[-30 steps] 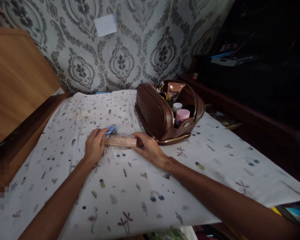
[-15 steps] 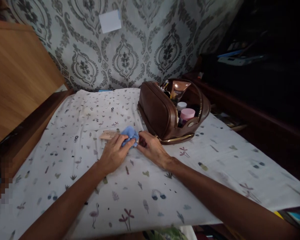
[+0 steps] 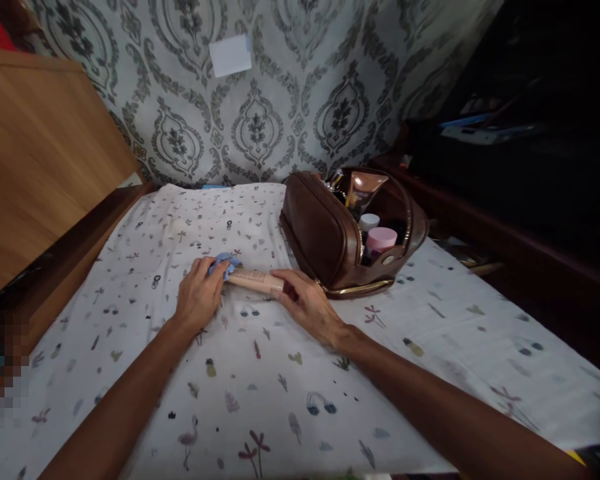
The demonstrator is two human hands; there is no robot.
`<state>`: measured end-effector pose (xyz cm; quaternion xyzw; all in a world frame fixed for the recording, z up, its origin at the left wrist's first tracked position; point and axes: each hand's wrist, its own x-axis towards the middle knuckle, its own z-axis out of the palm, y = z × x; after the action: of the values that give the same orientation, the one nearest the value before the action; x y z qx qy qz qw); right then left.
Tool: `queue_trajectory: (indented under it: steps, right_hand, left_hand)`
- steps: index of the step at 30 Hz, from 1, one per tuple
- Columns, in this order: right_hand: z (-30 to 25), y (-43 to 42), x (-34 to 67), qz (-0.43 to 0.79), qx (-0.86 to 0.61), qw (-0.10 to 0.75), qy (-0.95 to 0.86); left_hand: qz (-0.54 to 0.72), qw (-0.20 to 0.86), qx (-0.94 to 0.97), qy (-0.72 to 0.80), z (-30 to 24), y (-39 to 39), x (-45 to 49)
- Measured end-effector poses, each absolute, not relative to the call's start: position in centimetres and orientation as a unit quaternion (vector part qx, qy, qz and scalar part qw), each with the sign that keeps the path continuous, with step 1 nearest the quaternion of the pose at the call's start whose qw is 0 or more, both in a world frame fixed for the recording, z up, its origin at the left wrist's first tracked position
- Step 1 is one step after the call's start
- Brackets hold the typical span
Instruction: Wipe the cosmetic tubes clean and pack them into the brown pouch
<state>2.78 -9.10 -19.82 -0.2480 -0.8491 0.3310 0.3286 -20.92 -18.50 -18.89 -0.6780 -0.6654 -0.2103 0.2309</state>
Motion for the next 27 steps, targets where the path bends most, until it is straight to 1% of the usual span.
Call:
queue_trajectory:
  steps: [5, 9, 12, 14, 17, 27]
  right_hand:
    - [-19.7, -9.3, 2.8, 0.332, -0.251, 0.342, -0.842]
    - [-19.4, -9.7, 2.8, 0.329, -0.246, 0.358, -0.838]
    - [-19.2, -10.0, 2.8, 0.329, -0.231, 0.357, -0.843]
    - [-19.2, -10.2, 2.7, 0.333, -0.236, 0.355, -0.841]
    - [-19.2, -10.2, 2.7, 0.348, -0.251, 0.351, -0.832]
    - [-19.5, -10.2, 2.8, 0.362, -0.294, 0.338, -0.818]
  left_hand:
    - [-0.263, 0.241, -0.653, -0.668, -18.1, -18.7, -20.9]
    - [-0.301, 0.282, -0.688, -0.597, -17.2, -19.3, -18.6]
    - [-0.288, 0.284, -0.754, -0.517, -17.0, -19.6, -15.9]
    - [-0.263, 0.269, -0.785, -0.493, -17.1, -19.6, -14.6]
    - [-0.239, 0.255, -0.787, -0.508, -17.5, -19.3, -14.4]
    - [-0.234, 0.291, -0.729, -0.574, -18.5, -18.5, -18.8]
